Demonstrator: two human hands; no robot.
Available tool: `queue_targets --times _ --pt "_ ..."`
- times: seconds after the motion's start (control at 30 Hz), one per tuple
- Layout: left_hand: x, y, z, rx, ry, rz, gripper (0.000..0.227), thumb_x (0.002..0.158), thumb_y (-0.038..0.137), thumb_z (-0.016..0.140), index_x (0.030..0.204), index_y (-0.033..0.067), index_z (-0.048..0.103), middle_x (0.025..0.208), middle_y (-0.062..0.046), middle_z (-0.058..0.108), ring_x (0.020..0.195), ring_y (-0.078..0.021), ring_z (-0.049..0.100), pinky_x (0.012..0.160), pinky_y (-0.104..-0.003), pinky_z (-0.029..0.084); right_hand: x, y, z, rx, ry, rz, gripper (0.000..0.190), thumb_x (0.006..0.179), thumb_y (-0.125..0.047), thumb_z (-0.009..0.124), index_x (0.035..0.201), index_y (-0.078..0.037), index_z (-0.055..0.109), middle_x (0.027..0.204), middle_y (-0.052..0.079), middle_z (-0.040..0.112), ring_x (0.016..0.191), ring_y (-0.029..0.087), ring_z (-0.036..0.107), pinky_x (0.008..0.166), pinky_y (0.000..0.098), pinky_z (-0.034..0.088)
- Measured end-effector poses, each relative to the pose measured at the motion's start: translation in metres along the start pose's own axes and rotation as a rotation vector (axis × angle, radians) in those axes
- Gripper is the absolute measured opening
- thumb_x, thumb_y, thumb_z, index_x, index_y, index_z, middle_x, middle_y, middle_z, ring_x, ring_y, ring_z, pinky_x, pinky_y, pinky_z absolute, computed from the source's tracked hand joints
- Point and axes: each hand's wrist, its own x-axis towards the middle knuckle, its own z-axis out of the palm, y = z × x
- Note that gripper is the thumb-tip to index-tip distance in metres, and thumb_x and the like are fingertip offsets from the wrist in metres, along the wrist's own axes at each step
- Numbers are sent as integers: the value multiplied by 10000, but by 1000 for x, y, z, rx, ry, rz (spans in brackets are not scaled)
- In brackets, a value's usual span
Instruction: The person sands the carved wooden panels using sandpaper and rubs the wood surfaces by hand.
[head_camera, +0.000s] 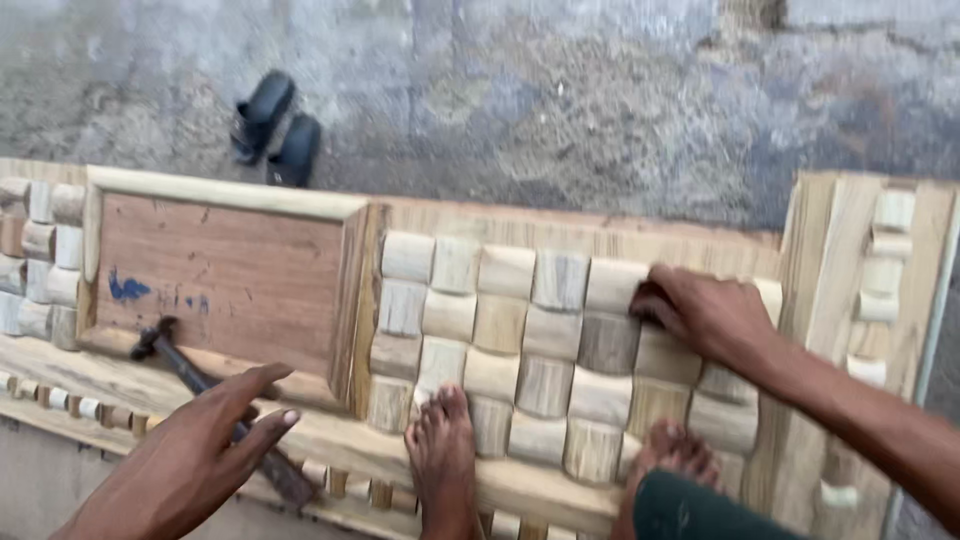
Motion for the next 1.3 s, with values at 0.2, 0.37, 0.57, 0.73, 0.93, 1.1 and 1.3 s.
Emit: queue_targets --times 0.2,0.37,0.57,0.73,0.93,1.1,1.3 --pt "4 28 30 335 -148 102 692 956 530 486 1566 217 394 1479 -74 553 1349 -243 574 1155 -379 455 34 -24 22 -128 -55 33 305 965 -465 621 1004 -163 634 837 47 748 666 274 706 526 448 530" --pt "6 23 7 -8 -127 50 618 976 503 508 1508 191 468 1438 -45 649 1237 -259 696 1064 -415 539 6 5 10 -104 -78 44 309 971 -461 608 983 -153 627 819 37 752 596 240 695 469 427 529" --pt "8 46 13 371 -116 15 566 991 511 462 1472 213 457 1408 -87 636 1282 -253 659 1126 -404 531 35 -33 25 -105 -167 79 379 964 -494 609 998 -117 580 809 83 743 576 259 688 465 437 528" --pt "4 32 12 2 -87 101 601 991 510 489 1515 218 460 1430 -86 639 1223 -267 699 1056 -429 550 13 -6 2 -100 -172 140 442 992 -461 600 1099 -60 448 712 141 734 547 299 671 468 462 534" --pt "6 37 27 388 -160 114 602 955 505 516 1478 218 437 1478 -76 552 1340 -266 582 1163 -402 467 41 -30 26 -41 -98 36 419 968 -431 628 1073 -71 440 736 154 725 557 328 690 484 458 525" --pt "-8 29 18 26 -121 66 595 982 499 513 1502 211 486 1447 -63 630 1265 -266 682 1075 -404 533 2 12 15 -28 5 -38 449 934 -433 668 1034 -60 438 770 182 737 625 389 700 490 496 528" --pt "-7 21 30 191 -11 114 654 930 527 519 1483 180 477 1410 -100 615 1308 -291 604 1093 -409 487 33 -16 36 -56 -75 -14 414 960 -449 639 1035 -96 436 781 144 748 654 377 705 544 495 524"
